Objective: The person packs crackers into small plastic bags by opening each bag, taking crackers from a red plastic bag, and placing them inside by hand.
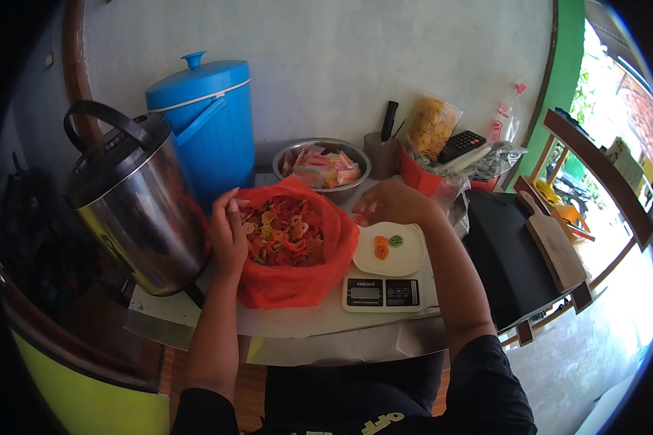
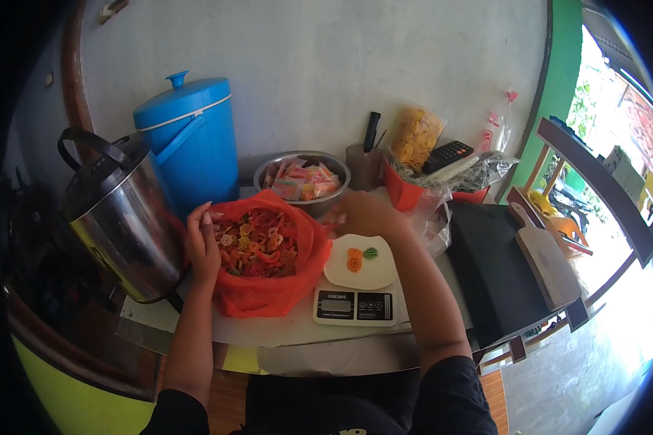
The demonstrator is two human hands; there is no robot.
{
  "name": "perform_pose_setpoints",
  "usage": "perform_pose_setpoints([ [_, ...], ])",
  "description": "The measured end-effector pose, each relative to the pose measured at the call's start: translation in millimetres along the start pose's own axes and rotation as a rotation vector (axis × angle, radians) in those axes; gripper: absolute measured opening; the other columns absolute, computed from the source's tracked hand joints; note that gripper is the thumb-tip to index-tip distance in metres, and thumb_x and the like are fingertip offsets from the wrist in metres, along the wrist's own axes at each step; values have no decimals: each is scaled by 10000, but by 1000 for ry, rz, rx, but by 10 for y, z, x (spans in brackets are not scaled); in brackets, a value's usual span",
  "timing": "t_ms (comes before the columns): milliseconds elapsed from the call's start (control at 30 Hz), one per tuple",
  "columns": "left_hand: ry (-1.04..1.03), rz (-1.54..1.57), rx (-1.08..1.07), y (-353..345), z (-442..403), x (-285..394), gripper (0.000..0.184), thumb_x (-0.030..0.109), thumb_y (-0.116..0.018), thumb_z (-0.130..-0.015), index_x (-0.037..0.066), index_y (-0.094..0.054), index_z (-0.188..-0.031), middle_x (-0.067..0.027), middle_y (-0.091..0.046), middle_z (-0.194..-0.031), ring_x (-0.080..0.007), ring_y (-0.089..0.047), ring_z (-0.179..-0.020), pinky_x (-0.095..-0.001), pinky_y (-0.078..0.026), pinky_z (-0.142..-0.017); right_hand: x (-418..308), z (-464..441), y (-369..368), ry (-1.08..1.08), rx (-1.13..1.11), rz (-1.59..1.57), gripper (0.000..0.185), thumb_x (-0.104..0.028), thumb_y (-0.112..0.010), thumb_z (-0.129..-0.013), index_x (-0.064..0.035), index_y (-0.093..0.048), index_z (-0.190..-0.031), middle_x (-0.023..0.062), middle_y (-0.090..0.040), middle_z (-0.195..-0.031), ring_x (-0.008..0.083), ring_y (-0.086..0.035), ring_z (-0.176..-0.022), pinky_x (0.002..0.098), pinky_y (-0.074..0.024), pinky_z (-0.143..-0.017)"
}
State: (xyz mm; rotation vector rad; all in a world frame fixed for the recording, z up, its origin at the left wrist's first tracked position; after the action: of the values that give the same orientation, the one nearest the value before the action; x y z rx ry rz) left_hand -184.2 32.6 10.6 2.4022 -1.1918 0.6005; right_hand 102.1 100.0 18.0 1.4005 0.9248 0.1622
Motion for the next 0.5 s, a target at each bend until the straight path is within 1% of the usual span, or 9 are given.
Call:
perform_pose_setpoints([
  [33,-2,11,-9,-19,1,38,253,137,-396,-1038,16,-535,-1213,-104,-649,-988,-146,-619,-871,-283,-490,-756,205,94,19,-92,-13,-9,286,-218,-762,-791,-96,-717,-1046,76,-725,-866,185,-682,-816,318,-527,-761],
  [133,-34,56,-31,-95,-89,225,254,139,-410,-1035,16,-528,-1224,-110,-640,-1023,-151,-619,-918,-283,-491,-778,476,354,298,-138,89,-8,252,-201,-738,-754,-117,-729,-992,86,-721,-881,217,-683,-869,345,-519,-800],
  [200,-68,105,-37,-159,-194,392,257,145,-427,-1031,17,-524,-1232,-112,-633,-1042,-153,-616,-933,-288,-491,-787,572,647,714,-175,259,171,204,-174,-714,-739,-94,-742,-924,103,-726,-888,206,-696,-870,357,-529,-788],
  [300,-37,150,-31,-322,-441,581,278,181,-468,-1023,25,-515,-1248,-103,-627,-1050,-144,-605,-925,-288,-487,-772,1061,1032,1087,-302,347,179,147,-115,-729,-711,-34,-739,-833,102,-719,-770,189,-699,-725,308,-541,-695],
  [400,-62,203,-37,-618,-711,761,327,218,-521,-1005,29,-495,-1271,-98,-618,-1069,-129,-584,-910,-276,-477,-755,1617,1165,980,-524,157,171,142,-151,-729,-690,-41,-742,-779,96,-701,-688,186,-696,-677,297,-539,-674],
  [433,-60,241,-47,-740,-777,796,340,229,-533,-1000,47,-488,-1283,-84,-609,-1093,-123,-574,-912,-274,-474,-762,1916,1084,865,-578,102,327,161,-193,-736,-679,-42,-740,-736,90,-683,-621,200,-688,-621,303,-545,-663],
  [500,-64,315,-60,-965,-879,879,371,251,-558,-989,84,-474,-1309,-55,-590,-1140,-112,-555,-916,-270,-468,-775,2334,1072,574,-700,-8,213,243,-260,-752,-688,-47,-747,-805,115,-719,-756,252,-704,-732,360,-554,-715],
])
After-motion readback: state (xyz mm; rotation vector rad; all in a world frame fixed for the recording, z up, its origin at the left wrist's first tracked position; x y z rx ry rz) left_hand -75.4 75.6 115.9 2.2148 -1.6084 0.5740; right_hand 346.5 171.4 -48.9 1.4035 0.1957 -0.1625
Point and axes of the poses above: each hand's wrist, its own z-axis away from the middle knuckle, its own y-axis out of the back of the hand, x = y × z, the point moved 10 cm from there along -z, towards the middle knuckle
